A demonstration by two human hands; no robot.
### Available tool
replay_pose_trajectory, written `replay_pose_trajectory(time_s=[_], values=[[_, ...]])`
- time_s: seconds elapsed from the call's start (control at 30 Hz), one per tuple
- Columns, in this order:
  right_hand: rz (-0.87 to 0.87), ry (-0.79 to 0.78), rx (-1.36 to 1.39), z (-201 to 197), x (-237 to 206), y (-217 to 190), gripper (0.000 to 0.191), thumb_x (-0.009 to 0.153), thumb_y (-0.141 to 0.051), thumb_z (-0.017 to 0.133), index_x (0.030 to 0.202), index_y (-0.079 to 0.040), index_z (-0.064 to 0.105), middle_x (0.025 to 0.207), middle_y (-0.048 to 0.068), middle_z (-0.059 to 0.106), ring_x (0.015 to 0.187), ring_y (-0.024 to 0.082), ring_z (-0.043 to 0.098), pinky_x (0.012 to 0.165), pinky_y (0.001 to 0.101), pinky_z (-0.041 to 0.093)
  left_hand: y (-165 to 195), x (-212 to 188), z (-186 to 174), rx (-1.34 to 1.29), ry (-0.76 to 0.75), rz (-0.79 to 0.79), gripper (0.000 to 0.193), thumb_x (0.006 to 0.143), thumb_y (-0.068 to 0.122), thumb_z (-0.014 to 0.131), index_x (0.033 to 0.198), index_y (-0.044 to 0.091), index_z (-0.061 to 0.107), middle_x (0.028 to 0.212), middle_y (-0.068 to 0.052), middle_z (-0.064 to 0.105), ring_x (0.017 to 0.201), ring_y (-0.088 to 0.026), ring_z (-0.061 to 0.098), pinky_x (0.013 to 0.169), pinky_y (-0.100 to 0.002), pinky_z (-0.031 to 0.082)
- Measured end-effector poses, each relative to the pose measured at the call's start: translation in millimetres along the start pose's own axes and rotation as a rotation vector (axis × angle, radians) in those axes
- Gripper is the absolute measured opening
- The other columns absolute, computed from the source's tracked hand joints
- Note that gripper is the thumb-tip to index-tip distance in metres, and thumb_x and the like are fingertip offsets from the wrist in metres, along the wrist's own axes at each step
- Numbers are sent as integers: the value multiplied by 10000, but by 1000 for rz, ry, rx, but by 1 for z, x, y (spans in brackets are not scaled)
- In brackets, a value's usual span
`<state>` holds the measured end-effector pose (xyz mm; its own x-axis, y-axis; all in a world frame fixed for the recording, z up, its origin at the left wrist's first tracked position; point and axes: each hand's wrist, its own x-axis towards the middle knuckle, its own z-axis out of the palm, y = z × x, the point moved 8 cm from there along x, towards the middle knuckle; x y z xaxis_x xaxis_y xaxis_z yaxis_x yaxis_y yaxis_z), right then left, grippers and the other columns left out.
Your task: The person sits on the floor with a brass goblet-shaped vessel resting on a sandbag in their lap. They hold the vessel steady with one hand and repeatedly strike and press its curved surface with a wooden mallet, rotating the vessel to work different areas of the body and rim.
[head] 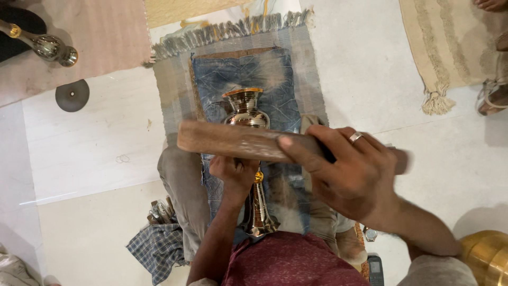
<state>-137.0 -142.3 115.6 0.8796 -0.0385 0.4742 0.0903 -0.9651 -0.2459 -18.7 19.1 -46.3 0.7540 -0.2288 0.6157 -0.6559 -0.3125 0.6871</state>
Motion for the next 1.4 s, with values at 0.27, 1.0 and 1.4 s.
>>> replay_pose_trajectory(time_s=[0.27,1.0,1.4], values=[[-96,-56,-140,11,-3,-1,636,820,-129,767,1409,-324,623,1103,61,743,703,189,683,556,320,554,-2,-1,3,79,-38,84,181,789,125,828,868,65,676,673,-49,654,637,-216,661,623,-357,519],[199,186,185,42,-68,51,481,833,11,745,1295,-117,702,1090,96,728,601,78,609,453,229,504,27,37,19,28,-429,466,299,781,-52,693,1065,39,711,965,-129,760,830,-253,752,685,-352,624],[510,493,607,81,-136,45,696,736,64,653,1425,-16,598,885,38,642,634,84,577,539,240,476,65,70,46,86,-882,651,508,792,-83,604,1233,153,687,979,-93,799,725,-224,739,520,-318,588]])
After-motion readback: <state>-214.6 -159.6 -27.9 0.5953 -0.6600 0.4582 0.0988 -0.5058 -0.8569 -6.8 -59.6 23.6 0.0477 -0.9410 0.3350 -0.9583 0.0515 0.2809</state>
